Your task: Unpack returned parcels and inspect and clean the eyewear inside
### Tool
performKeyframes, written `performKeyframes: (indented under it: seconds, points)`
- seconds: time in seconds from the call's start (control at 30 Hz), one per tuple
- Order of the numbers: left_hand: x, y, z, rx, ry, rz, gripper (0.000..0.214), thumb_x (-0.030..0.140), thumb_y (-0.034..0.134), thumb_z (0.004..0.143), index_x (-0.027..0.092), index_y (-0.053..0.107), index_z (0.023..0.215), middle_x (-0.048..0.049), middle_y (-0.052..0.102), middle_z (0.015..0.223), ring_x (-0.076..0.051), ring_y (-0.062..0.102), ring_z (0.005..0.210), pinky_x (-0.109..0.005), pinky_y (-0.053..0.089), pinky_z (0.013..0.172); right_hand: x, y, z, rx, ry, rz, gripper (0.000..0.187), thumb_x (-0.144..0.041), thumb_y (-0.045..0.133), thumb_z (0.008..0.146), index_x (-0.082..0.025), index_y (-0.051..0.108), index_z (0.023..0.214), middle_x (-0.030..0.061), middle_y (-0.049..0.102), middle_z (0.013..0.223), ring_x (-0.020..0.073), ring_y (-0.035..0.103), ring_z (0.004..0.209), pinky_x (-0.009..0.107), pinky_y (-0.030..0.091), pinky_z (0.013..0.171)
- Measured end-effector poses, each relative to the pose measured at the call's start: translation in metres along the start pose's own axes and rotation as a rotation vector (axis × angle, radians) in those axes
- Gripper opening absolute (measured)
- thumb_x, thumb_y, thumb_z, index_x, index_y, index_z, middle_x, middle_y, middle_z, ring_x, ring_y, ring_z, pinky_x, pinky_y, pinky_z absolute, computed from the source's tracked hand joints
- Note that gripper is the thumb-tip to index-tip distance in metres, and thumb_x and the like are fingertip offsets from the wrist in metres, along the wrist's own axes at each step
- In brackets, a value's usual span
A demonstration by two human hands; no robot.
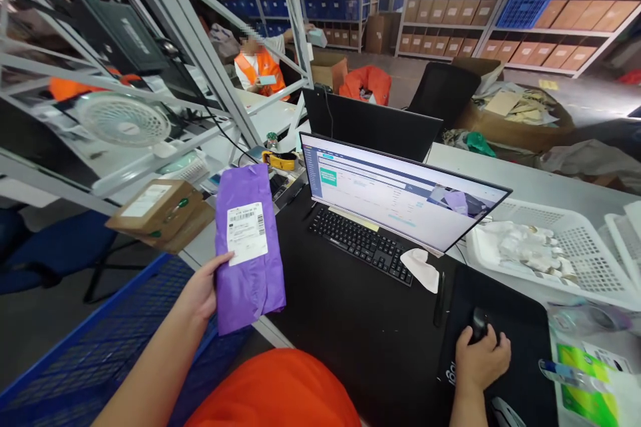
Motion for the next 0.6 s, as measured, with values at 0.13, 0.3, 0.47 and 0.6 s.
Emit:
performKeyframes:
  seconds: [0.13,0.3,0.47,0.6]
  points:
    - [-0.001,-0.002,0.002,-0.021,-0.028,0.008,0.037,0.005,0.057,0.085,0.006,0.068,0.120,-0.0098,0.078,0.081,-0.021,0.074,0.063,-0.037,0.065,0.074,-0.024,-0.015,-0.036,-0.073,0.032,-0.011,0.054,-0.040,0.048,0.088,-0.002,0.061,0.123,0.0336,0.053,0.130,0.0478,0.048,0.125,0.060,0.038,0.101]
    - [-0.011,0.000,0.016,-0.032,-0.094,0.015,0.038,0.012,0.055,0.091,0.006,0.064,0.127,-0.0087,0.078,0.081,-0.021,0.074,0.063,-0.037,0.065,0.076,-0.041,-0.005,-0.066,-0.327,0.065,-0.052,0.057,-0.044,0.044,0.089,-0.002,0.064,0.121,0.0294,0.063,0.114,0.0423,0.059,0.106,0.052,0.045,0.088]
    - [-0.029,0.003,0.030,-0.136,-0.162,0.057,0.033,0.021,0.055,0.096,0.010,0.066,0.125,-0.0112,0.079,0.089,-0.022,0.076,0.071,-0.038,0.064,0.080,-0.032,0.011,-0.038,-0.466,0.200,-0.094,0.058,-0.036,0.048,0.089,0.006,0.057,0.127,0.0287,0.065,0.102,0.0389,0.061,0.102,0.048,0.047,0.087]
    - [-0.035,-0.004,0.045,-0.314,-0.089,0.137,0.031,0.012,0.068,0.084,0.011,0.070,0.115,-0.0130,0.079,0.099,-0.024,0.076,0.089,-0.036,0.060,0.091,-0.033,0.013,-0.025,-0.500,0.304,-0.158,0.046,-0.040,0.058,0.094,-0.009,0.058,0.127,0.0175,0.063,0.118,0.0294,0.061,0.108,0.047,0.047,0.094]
Point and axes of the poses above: each hand's wrist, its own z-axis towards the middle knuckle, its own y-axis out of the palm, x = y × z, the point moved 7 cm from there along z, towards the middle knuckle
